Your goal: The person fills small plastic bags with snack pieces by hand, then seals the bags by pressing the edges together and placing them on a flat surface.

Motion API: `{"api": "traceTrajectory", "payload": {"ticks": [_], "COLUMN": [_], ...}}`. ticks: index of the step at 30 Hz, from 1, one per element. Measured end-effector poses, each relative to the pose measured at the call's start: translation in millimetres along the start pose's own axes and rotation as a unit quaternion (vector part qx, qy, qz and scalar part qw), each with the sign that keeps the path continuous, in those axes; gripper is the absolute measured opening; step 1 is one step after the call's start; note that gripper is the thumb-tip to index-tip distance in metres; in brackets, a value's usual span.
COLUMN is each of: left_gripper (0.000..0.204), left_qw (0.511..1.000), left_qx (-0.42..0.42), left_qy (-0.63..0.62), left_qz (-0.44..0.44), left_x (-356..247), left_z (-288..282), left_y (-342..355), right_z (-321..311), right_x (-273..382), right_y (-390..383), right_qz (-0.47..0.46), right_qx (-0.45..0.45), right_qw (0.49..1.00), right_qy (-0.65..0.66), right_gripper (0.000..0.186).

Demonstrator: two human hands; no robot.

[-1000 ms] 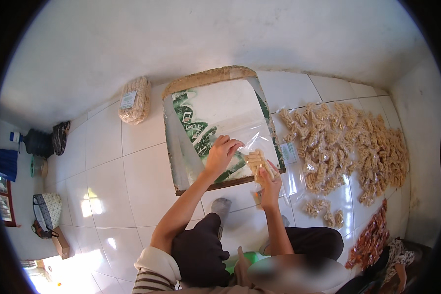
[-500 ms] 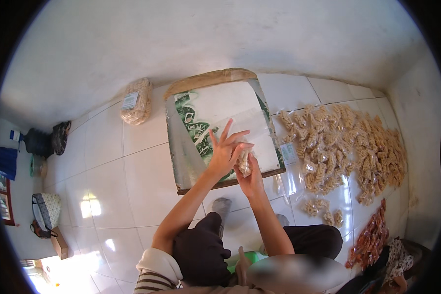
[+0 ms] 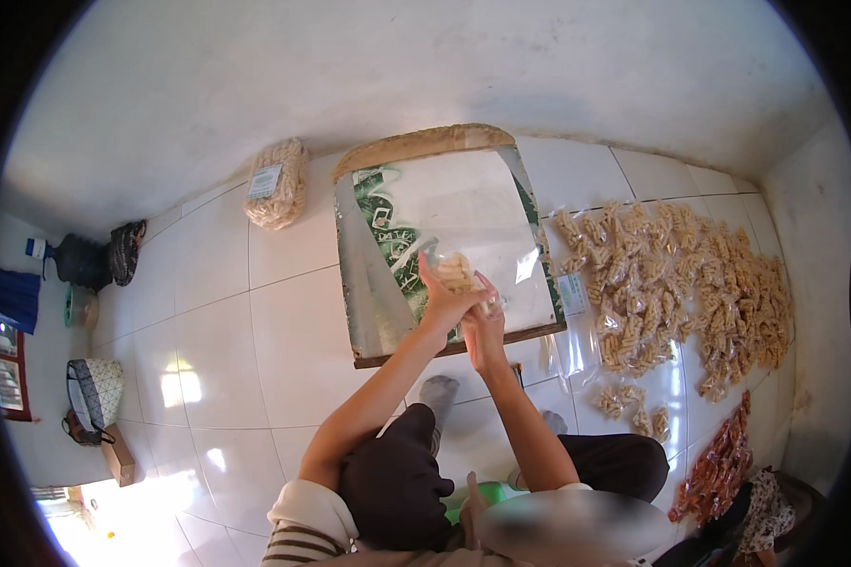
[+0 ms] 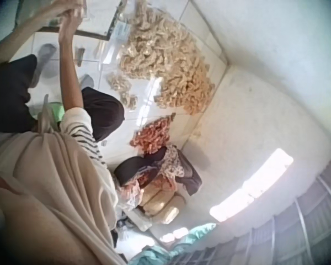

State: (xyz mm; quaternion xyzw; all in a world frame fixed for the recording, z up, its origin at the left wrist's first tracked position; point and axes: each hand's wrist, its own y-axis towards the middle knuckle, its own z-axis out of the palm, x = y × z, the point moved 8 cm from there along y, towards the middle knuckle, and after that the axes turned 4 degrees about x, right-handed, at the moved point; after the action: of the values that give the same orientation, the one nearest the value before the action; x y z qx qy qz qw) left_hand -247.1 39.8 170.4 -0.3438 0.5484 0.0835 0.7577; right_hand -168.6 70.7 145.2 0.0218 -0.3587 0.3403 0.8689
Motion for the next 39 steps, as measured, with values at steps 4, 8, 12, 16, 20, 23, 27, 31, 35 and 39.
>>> {"api": "traceTrajectory", "payload": {"ticks": [4, 8, 12, 16, 20, 23, 27, 31, 35, 39], "left_gripper": [0.098, 0.058, 0.046, 0.051, 0.055, 0.059, 0.061, 0.062, 0.061, 0.068], "left_qw": [0.997, 0.992, 0.985, 0.974, 0.988, 0.983, 0.972, 0.963, 0.954, 0.937], "left_qx": [-0.051, -0.054, -0.04, -0.015, 0.114, 0.169, 0.236, 0.268, 0.293, 0.321], "left_qy": [0.023, 0.077, 0.093, 0.183, 0.081, 0.062, 0.012, 0.018, 0.034, 0.076], "left_qz": [0.053, 0.085, 0.142, 0.131, 0.058, 0.032, -0.005, -0.014, -0.049, -0.113], "left_x": [8, 26, 7, -4, 8, 9, 20, 23, 30, 53], "left_z": [-1, -22, -20, -27, -15, -16, -21, -26, -29, -47], "left_y": [8, 26, 15, 10, -6, -30, -58, -83, -108, -121], "right_z": [-1, -2, -1, 2, -11, -3, 5, 8, 2, 17], "right_x": [5, 20, 31, 27, 33, 40, 44, 38, 31, 23], "right_y": [8, 17, 18, 22, 36, 40, 49, 65, 81, 80], "right_qz": [0.013, -0.046, -0.074, -0.128, -0.153, -0.162, -0.19, -0.236, -0.245, -0.266], "right_qx": [0.009, -0.01, -0.014, 0.001, -0.034, -0.063, -0.067, -0.063, -0.051, -0.031], "right_qw": [1.0, 0.997, 0.989, 0.974, 0.949, 0.917, 0.901, 0.863, 0.878, 0.836], "right_qy": [-0.027, -0.067, -0.13, -0.186, -0.274, -0.359, -0.385, -0.442, -0.407, -0.479], "right_gripper": [0.055, 0.058, 0.056, 0.056, 0.056, 0.055, 0.052, 0.053, 0.053, 0.058]}}
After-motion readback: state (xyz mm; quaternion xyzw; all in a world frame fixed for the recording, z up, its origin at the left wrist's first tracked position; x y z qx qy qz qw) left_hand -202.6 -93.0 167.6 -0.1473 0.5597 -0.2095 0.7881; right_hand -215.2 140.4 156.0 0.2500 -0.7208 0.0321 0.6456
